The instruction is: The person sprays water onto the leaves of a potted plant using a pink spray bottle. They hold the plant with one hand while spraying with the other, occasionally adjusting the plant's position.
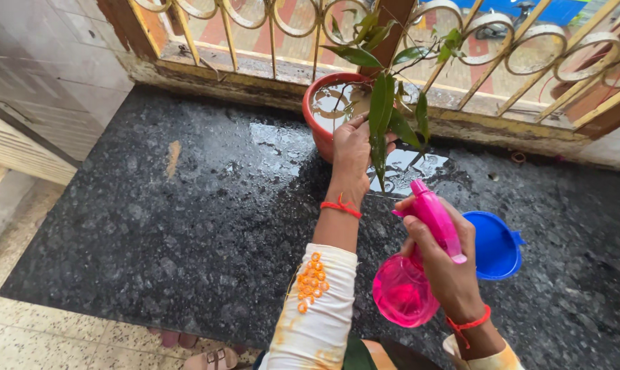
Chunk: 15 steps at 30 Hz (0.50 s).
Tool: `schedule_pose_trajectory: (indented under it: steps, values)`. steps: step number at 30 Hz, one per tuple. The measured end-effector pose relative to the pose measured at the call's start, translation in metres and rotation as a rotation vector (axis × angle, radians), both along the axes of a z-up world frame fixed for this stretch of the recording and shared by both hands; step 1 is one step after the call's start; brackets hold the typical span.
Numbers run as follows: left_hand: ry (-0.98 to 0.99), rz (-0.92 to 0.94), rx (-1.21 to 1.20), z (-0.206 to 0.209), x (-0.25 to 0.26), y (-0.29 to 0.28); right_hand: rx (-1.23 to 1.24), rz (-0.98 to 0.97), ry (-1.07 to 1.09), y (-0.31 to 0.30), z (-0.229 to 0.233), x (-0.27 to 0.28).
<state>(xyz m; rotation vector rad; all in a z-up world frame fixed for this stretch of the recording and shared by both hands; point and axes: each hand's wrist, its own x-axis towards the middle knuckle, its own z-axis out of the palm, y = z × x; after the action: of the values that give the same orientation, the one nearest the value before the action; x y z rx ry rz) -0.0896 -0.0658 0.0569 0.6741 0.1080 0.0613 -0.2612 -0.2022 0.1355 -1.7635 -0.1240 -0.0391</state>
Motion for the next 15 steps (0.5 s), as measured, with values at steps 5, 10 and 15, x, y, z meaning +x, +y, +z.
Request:
schedule_pose_trajectory:
  steps: [5, 10, 15]
  values:
    - [0.014, 0.023, -0.006, -0.004, -0.0026, -0.0026, 0.041, 0.021, 0.01, 0.0017, -0.0023, -0.0037]
    - [-0.005, 0.048, -0.004, -0.0095, 0.0006, -0.0046, 0.041, 0.009, 0.026, -0.0008, -0.0044, -0.0032]
    - [0.014, 0.035, -0.005, -0.009, -0.0012, -0.009, 0.003, 0.009, 0.031, -0.0026, -0.0051, 0.0007]
